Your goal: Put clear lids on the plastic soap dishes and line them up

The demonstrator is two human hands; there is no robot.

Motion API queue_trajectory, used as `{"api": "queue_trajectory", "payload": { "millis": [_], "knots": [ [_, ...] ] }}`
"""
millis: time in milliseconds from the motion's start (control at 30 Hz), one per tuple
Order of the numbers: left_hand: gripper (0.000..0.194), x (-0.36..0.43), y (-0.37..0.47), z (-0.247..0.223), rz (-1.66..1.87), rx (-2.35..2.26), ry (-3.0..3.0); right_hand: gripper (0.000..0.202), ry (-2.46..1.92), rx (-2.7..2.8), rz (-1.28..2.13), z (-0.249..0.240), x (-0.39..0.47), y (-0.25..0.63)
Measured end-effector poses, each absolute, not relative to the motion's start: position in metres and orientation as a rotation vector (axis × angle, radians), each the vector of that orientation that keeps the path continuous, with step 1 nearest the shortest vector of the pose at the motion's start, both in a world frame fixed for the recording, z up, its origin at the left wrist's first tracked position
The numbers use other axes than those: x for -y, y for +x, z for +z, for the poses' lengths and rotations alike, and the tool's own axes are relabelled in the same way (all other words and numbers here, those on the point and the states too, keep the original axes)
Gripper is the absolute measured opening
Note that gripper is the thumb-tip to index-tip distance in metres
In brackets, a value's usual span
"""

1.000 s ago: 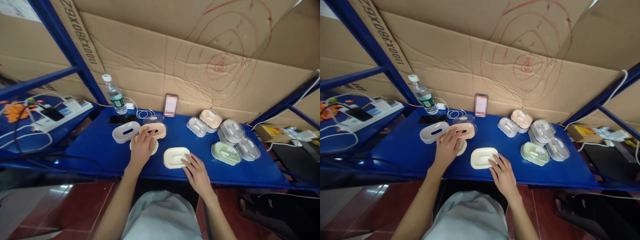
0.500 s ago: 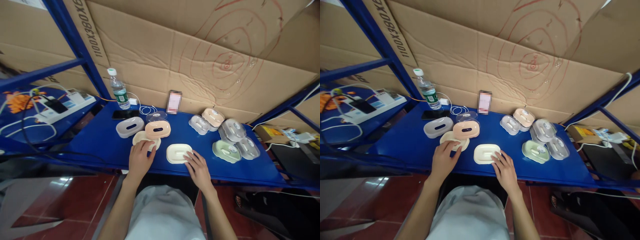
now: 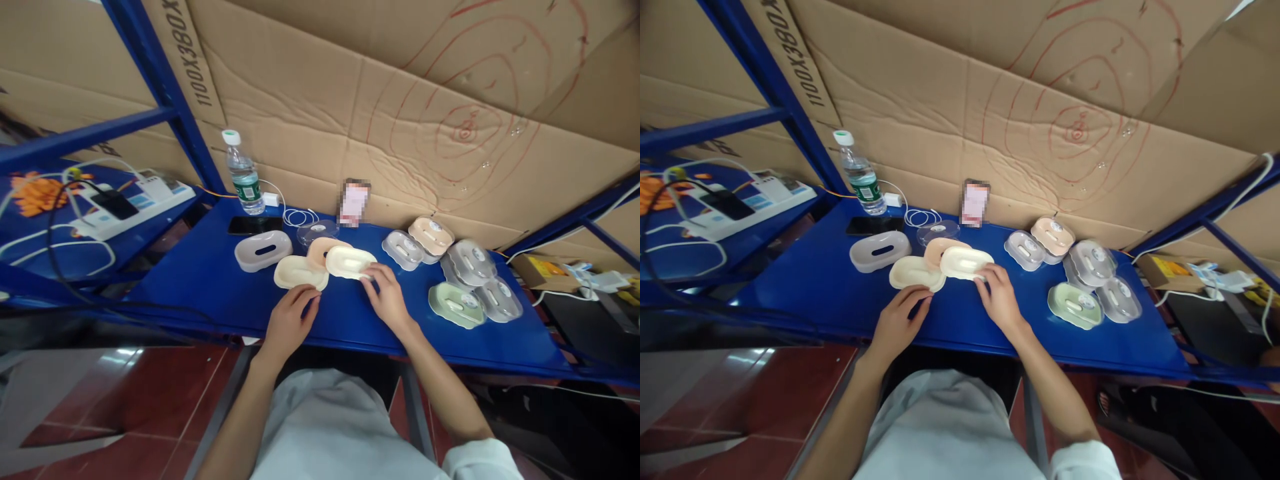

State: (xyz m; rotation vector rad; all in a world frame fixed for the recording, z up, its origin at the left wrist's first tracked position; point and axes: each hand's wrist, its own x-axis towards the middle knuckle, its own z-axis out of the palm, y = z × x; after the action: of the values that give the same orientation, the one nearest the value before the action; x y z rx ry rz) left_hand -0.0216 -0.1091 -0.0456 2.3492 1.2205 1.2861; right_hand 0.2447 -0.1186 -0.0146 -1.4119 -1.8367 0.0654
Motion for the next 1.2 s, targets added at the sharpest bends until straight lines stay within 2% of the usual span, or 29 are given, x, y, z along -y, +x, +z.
{"api": "queue_trajectory", "payload": {
  "millis": [100,200,433,500,633,700,833,967,1200],
  "knots": [
    [0.019,0.103,-0.034,-0.046,1.344,-1.331,2.344,0.024,-1.371,1.949,0.115,-0.018,0.105,0.243],
    [0.03,0.093,-0.041,-0.041,1.328,-1.446,2.372,0.022,-1.344,2.015,0.164,-0.026,0.106,0.244],
    [0.056,0.054,-0.02,-0.013,0.974,-1.347,2.645,0.021,-1.397,1.912,0.182,-0.019,0.129,0.253],
    [0.051,0.043,-0.014,-0.011,0.934,-1.341,2.67,0.021,-1.446,1.778,0.135,-0.018,0.141,0.261],
    [0.028,0.031,-0.008,-0.012,0.852,-1.355,2.682,0.022,-1.51,1.61,0.112,-0.025,0.164,0.274],
    [0.024,0.03,-0.01,-0.013,0.87,-1.342,2.671,0.021,-1.515,1.586,0.134,-0.031,0.17,0.277],
    [0.023,0.035,-0.033,-0.012,1.114,-1.368,2.563,0.02,-1.491,1.636,0.174,-0.035,0.168,0.273],
    [0.025,0.039,-0.078,-0.015,1.299,-1.611,2.391,0.021,-1.419,1.809,0.165,-0.028,0.155,0.262],
    [0.031,0.034,-0.122,-0.026,1.209,-1.88,2.29,0.024,-1.245,2.092,0.133,-0.011,0.101,0.232]
  ]
}}
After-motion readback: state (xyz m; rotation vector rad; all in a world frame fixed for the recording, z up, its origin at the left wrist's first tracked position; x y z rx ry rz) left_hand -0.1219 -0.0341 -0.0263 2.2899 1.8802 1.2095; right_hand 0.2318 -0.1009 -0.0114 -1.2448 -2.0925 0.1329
